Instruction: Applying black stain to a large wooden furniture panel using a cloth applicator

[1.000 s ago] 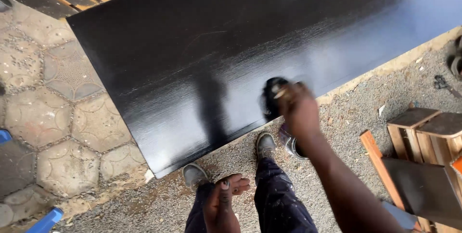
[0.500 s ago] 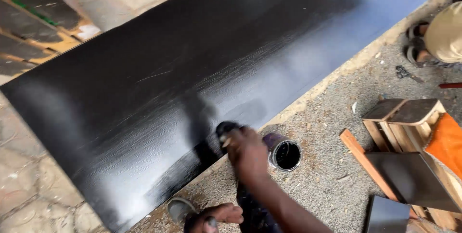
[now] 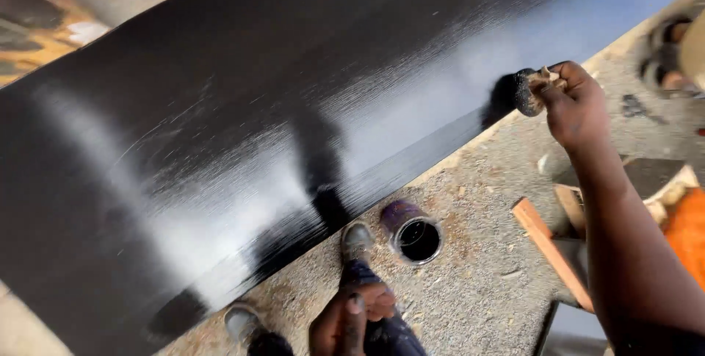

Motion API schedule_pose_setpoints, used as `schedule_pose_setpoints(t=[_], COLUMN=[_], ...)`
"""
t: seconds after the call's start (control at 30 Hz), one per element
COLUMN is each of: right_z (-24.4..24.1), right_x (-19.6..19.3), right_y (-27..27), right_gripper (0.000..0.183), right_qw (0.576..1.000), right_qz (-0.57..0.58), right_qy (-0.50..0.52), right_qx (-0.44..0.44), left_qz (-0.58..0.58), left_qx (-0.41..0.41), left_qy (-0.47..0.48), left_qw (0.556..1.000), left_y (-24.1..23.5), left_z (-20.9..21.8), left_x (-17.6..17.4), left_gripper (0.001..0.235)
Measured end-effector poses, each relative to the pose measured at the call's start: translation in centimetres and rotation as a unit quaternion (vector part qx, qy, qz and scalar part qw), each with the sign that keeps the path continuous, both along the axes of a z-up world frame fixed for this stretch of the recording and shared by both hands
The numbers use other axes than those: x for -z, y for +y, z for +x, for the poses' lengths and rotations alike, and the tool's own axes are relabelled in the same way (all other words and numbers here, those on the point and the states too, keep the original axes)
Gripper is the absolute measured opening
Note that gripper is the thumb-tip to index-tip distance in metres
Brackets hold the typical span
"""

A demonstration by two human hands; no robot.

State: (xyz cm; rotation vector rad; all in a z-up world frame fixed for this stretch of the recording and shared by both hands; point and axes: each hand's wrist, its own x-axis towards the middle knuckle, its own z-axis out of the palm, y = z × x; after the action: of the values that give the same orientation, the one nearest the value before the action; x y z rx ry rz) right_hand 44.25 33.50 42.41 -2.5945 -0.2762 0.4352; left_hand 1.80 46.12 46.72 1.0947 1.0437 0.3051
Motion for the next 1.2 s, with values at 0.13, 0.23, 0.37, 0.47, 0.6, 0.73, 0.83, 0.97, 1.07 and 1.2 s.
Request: schedule_pose_setpoints(t=[0.13, 0.23, 0.37, 0.47, 0.6, 0.73, 0.83, 0.97, 1.07, 1.2], right_z=[-10.8, -21.9, -36.3, -48.0, -63.7, -72.2, -70.2, -58.5, -47.4, -31.9], right_x=[1.1, 0.4, 0.7, 1.5, 1.1, -2.0, -2.1, -0.2, 1.7, 2.1], right_y=[5.6, 10.2, 16.5, 21.2, 28.8, 33.5, 33.4, 28.7, 23.6, 16.4], right_gripper=[0.014, 0.023, 0.015, 0.010, 0.025, 0.034, 0.041, 0.033, 0.028, 0.033], right_qw=[0.999, 0.997, 0.994, 0.990, 0.977, 0.927, 0.935, 0.977, 0.979, 0.978], right_qz=[0.008, 0.050, 0.061, 0.058, 0.070, 0.195, 0.231, 0.008, -0.059, -0.078], right_qy=[0.000, 0.042, 0.053, 0.049, 0.081, 0.141, 0.030, -0.075, -0.130, -0.169], right_qx=[-0.053, -0.046, -0.080, -0.120, -0.182, -0.287, -0.268, -0.202, -0.149, -0.091], left_qz=[-0.072, -0.058, -0.100, -0.064, -0.027, -0.012, 0.039, 0.019, 0.002, -0.039], left_qx=[-0.044, -0.003, 0.018, 0.028, -0.047, -0.101, -0.097, -0.083, -0.007, 0.140], left_qy=[0.062, -0.023, -0.111, -0.125, -0.068, -0.090, -0.079, -0.074, -0.087, -0.072], left_qw=[0.995, 0.998, 0.989, 0.990, 0.996, 0.991, 0.991, 0.994, 0.996, 0.987], left_y=[2.3, 3.5, 7.5, 10.7, 14.1, 15.7, 16.9, 15.6, 14.6, 12.7], left_z=[-1.2, -5.0, -12.5, -19.3, -27.2, -31.4, -31.6, -28.6, -25.4, -18.5], left_x=[-3.9, -5.3, -7.6, -8.8, -9.7, -9.7, -9.1, -5.5, -1.1, 3.3], left_gripper=[0.055, 0.060, 0.057, 0.056, 0.057, 0.053, 0.058, 0.057, 0.061, 0.063])
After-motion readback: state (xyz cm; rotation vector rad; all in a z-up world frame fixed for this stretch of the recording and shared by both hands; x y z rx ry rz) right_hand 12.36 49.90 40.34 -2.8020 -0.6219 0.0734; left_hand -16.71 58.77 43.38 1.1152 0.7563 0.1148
